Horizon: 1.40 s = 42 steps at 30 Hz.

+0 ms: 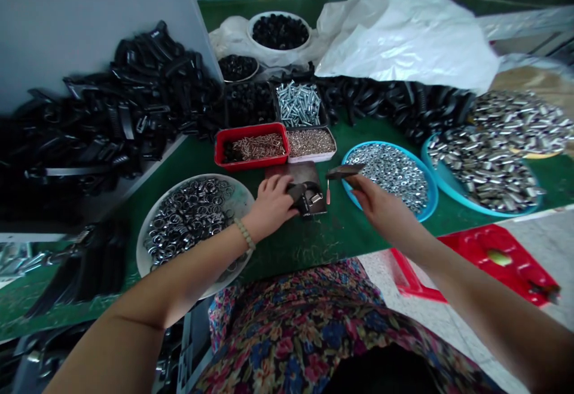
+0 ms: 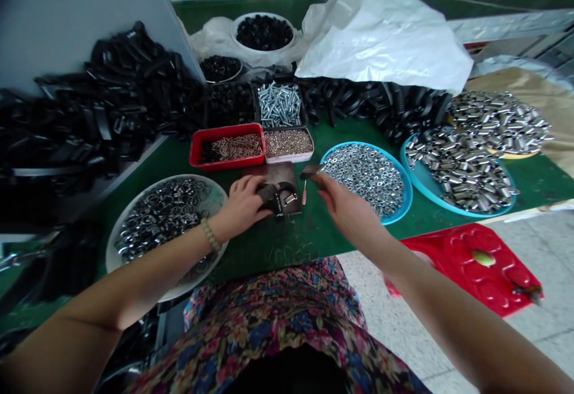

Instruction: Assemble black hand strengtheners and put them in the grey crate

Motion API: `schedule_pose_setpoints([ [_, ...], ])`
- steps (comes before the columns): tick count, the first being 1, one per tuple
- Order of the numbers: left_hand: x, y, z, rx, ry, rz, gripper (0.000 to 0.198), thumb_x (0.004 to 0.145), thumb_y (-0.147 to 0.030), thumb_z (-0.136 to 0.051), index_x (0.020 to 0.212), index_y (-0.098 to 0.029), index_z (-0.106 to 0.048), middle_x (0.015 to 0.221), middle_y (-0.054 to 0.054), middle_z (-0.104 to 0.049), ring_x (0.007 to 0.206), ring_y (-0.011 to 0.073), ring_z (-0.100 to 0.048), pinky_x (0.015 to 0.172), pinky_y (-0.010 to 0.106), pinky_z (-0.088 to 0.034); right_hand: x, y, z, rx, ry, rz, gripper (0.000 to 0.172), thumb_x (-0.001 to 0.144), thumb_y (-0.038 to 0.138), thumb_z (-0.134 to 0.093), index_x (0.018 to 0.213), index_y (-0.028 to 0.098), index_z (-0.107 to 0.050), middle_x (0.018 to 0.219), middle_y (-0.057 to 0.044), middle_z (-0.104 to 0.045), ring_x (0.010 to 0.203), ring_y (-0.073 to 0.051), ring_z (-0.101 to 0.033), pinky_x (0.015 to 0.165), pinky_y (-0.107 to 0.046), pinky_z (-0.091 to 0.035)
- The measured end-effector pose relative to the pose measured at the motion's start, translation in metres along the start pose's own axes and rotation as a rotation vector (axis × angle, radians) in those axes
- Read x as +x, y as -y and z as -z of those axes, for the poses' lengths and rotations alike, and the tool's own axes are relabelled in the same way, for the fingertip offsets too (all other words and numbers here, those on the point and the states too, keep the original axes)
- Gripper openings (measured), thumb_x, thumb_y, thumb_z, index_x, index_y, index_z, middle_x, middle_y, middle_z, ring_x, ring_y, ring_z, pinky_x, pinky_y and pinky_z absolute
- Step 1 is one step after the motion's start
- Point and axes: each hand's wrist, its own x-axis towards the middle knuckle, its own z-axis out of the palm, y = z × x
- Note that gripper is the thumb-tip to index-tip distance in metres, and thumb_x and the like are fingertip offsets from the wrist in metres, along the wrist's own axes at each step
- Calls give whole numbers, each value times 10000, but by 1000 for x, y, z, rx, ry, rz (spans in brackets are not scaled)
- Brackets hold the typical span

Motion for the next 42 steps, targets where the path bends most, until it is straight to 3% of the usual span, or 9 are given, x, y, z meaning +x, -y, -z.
schedule_pose_setpoints([
  [3,-3,-8,1,-5,102,-105,374,935,-176,-412,1290,-185,-530,1176,124,-588,1139,262,-509,959,418,-421,-5,-50,-4,-281,-138,-212,487,971,416,-326,1421,256,-417,1079,-133,-660,747,-271,-651,568,-360,-458],
  [7,10,-13,13,-299,33,75,305,955,-242,-404,1169,-126,-589,1137,123,-618,1054,224,-574,918,343,-460,11,-90,-7,-502,-226,-191,455,954,399,-359,1322,218,-556,1040,-169,-631,870,-313,-580,657,-397,-422],
  [12,17,-6,17,-470,162,412,287,953,-315,-420,911,-135,-640,870,82,-674,775,188,-634,733,303,-498,94,-44,0,-371,-212,161,376,956,386,-397,1143,210,-670,1059,-128,-647,1006,-279,-503,805,-375,-364],
  [16,7,2,21,-39,150,312,294,910,-361,-502,818,-132,-660,963,120,-629,912,247,-600,840,365,-464,161,4,-8,-456,-55,277,282,924,294,-454,1025,163,-683,1054,-131,-660,999,-271,-503,768,-346,-332],
  [19,34,9,35,100,52,244,338,901,-420,-508,832,-134,-675,996,119,-600,931,243,-572,856,362,-444,182,14,-19,-494,-27,313,254,916,221,-442,991,116,-661,1042,-156,-666,988,-266,-512,754,-338,-315],
  [22,95,23,40,134,-109,186,312,932,-346,-458,957,-125,-676,1104,130,-584,1037,249,-522,902,373,-398,186,12,-25,-468,-62,309,242,915,217,-432,969,105,-639,1014,-160,-671,972,-268,-524,748,-339,-311],
  [27,169,42,25,156,-7,138,229,904,-224,-477,936,-137,-686,1044,139,-635,1083,300,-486,892,451,-325,188,1,-25,-358,-79,289,227,900,249,-459,970,98,-613,953,-172,-674,918,-278,-539,753,-352,-327],
  [36,169,38,19,139,-1,131,234,908,-218,-461,956,-142,-676,1060,137,-656,1057,293,-526,895,453,-305,191,-7,-25,-50,-122,346,258,821,102,-458,965,118,-671,965,-140,-681,922,-247,-580,834,-347,-420],
  [42,172,38,22,-51,-94,213,257,911,-203,-433,981,-112,-662,1003,141,-684,1003,272,-603,916,457,-364,126,4,-18,397,-111,240,196,849,190,-512,956,157,-672,873,-59,-708,810,-181,-654,758,-296,-484],
])
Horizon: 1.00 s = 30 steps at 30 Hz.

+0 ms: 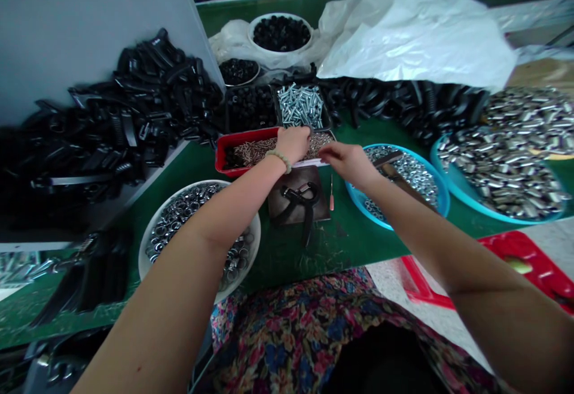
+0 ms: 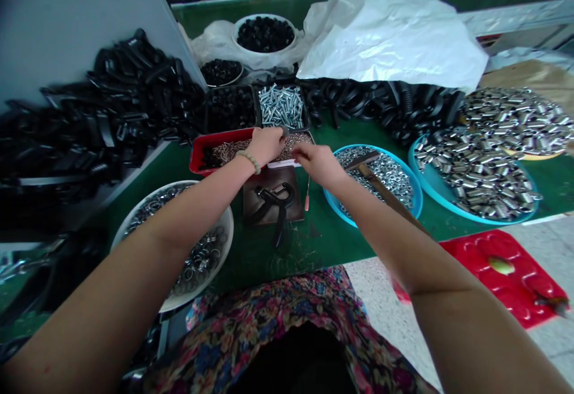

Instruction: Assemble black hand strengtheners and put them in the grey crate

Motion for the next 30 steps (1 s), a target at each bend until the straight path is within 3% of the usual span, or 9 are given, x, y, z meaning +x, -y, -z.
schedule_pose_setpoints([
  [4,-30,3,15,-420,11,-17,204,871,-146,-492,1000,-100,-642,967,105,-703,932,175,-643,892,327,-444,-40,17,-15,114,162,-105,169,896,266,-472,938,196,-621,808,-17,-671,611,-133,-618,590,-263,-475],
  [8,-88,12,20,-784,130,74,138,859,-208,-549,938,-125,-625,886,63,-715,803,135,-662,825,296,-503,-44,15,-31,-2,152,-6,158,916,276,-465,907,187,-595,871,-60,-644,783,-172,-619,725,-302,-484],
  [11,-124,18,8,-872,143,143,133,840,-269,-589,874,-145,-622,824,36,-710,773,148,-663,806,304,-517,-39,9,-38,-82,152,33,152,916,268,-466,909,184,-592,875,-79,-633,834,-195,-605,770,-324,-478],
  [16,-147,16,-16,-879,129,226,133,844,-254,-575,926,-169,-637,905,37,-724,863,172,-678,831,298,-522,-40,11,-41,-224,176,117,205,937,246,-408,930,173,-600,893,-107,-639,857,-218,-602,789,-339,-471],
  [20,-153,7,-22,-686,59,242,183,865,-301,-570,965,-172,-652,931,56,-711,922,195,-658,871,318,-508,-44,13,-40,-273,204,201,242,949,221,-368,921,155,-599,907,-126,-635,888,-228,-599,804,-343,-465],
  [25,-157,2,-22,-424,-35,53,184,906,-269,-517,898,-138,-647,1062,87,-619,966,178,-599,939,310,-469,-43,10,-40,-104,152,63,174,930,286,-442,936,187,-585,873,-78,-639,833,-198,-614,769,-322,-483],
  [30,-158,1,-20,-247,53,-55,263,954,-299,-403,967,-158,-623,1113,77,-573,926,167,-578,879,294,-471,-42,12,-38,-58,149,19,169,916,287,-453,912,186,-587,867,-80,-644,827,-200,-621,760,-328,-486],
])
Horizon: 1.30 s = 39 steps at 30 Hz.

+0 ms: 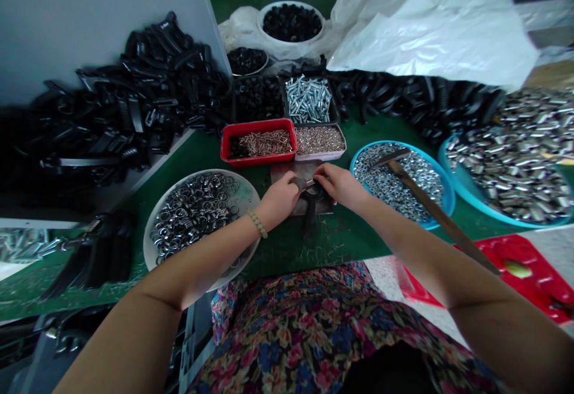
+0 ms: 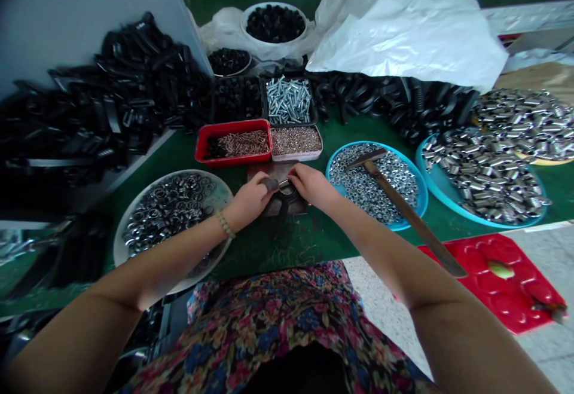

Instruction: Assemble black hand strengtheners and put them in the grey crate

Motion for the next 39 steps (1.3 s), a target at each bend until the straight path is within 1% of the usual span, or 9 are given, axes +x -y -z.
schedule_pose_setpoints([
  [3,-2,-3,2,121,55,-33,285,963,-319,-377,976,-169,-618,1086,80,-582,924,184,-563,861,301,-455,-2,1,2,24,0,3,171,921,279,-445,920,182,-586,868,-75,-644,819,-194,-621,731,-318,-490],
  [6,-5,-6,2,251,101,-73,289,970,-288,-348,983,-175,-615,1103,86,-585,968,203,-550,825,297,-448,-5,1,4,52,7,-3,184,930,283,-434,935,182,-588,868,-70,-643,804,-187,-622,701,-306,-491],
  [9,-6,-8,2,328,127,-97,288,972,-272,-343,1001,-176,-612,1121,84,-579,998,211,-545,778,286,-444,-8,0,4,48,6,10,188,927,280,-435,931,176,-592,866,-78,-642,807,-188,-622,711,-311,-492],
  [15,-8,-10,4,344,132,-75,295,975,-281,-342,995,-190,-622,1124,79,-577,1010,218,-554,717,282,-443,-13,-2,3,-8,18,21,213,940,292,-415,937,190,-601,881,-86,-635,845,-205,-621,773,-348,-493],
  [20,-10,-12,4,397,153,-78,309,977,-277,-333,974,-185,-628,1132,85,-570,991,213,-557,701,276,-444,-9,-4,-2,-91,17,98,237,957,273,-388,954,160,-597,897,-105,-634,861,-205,-610,806,-336,-482],
  [25,-12,-15,5,443,160,-78,315,980,-259,-327,982,-161,-626,1121,98,-568,992,205,-550,708,268,-450,-5,-6,-5,-220,40,189,261,960,250,-373,952,138,-609,902,-129,-645,871,-225,-616,786,-344,-477],
  [29,-15,-17,7,483,182,-118,294,971,-245,-359,950,-158,-639,1128,94,-567,1020,198,-545,678,246,-453,-16,-6,-3,-253,35,229,281,968,258,-364,938,127,-612,879,-131,-652,832,-223,-624,751,-331,-485],
  [34,-17,-22,4,506,172,-172,287,964,-236,-374,935,-167,-651,1119,90,-573,991,201,-562,619,246,-448,-28,-6,0,-241,24,216,273,975,265,-364,939,150,-608,868,-112,-651,831,-211,-631,745,-312,-488],
  [39,-17,-25,-1,497,140,-158,293,965,-255,-380,917,-159,-653,1094,106,-586,947,209,-574,608,265,-455,-5,-12,-3,-265,64,273,255,968,238,-374,926,152,-611,878,-114,-649,835,-213,-620,744,-320,-473],
])
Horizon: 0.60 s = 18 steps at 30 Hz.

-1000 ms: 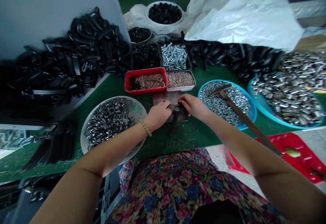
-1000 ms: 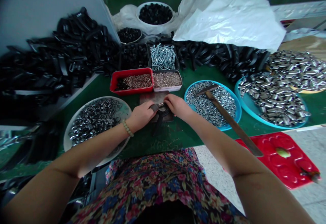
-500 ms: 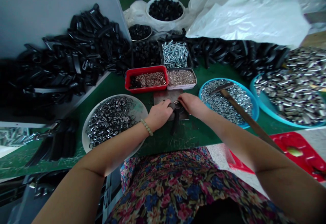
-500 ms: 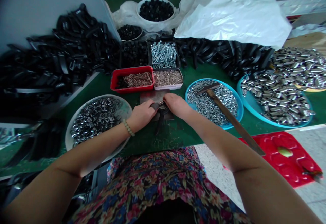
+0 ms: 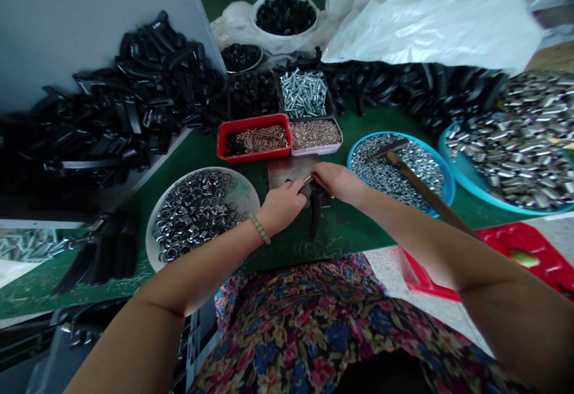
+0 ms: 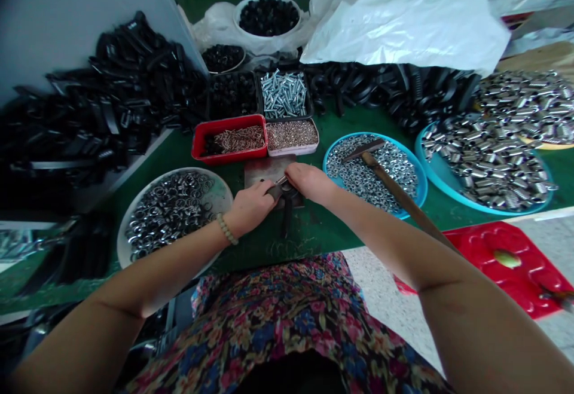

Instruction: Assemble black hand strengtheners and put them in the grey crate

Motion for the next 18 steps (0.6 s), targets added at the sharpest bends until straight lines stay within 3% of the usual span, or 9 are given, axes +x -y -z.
schedule_pose_setpoints([
  [6,5,8,0,-20,-40,166,255,958,-295,-412,1002,-155,-621,1113,85,-597,831,176,-604,643,272,-466,19,-10,-7,40,-58,37,213,945,218,-410,922,145,-609,871,-104,-641,819,-198,-601,748,-314,-466],
  [13,7,11,0,-89,-73,188,271,970,-292,-374,1048,-161,-598,1130,100,-597,880,208,-624,670,289,-475,16,-11,-10,203,-171,12,190,900,190,-454,954,162,-633,909,-100,-653,864,-204,-609,779,-345,-496],
  [18,9,13,2,-339,-158,325,263,973,-250,-345,1023,-146,-581,1058,124,-620,873,205,-631,772,304,-482,12,-6,3,378,-277,-174,201,893,225,-485,975,160,-657,929,-89,-673,868,-204,-634,785,-363,-522],
])
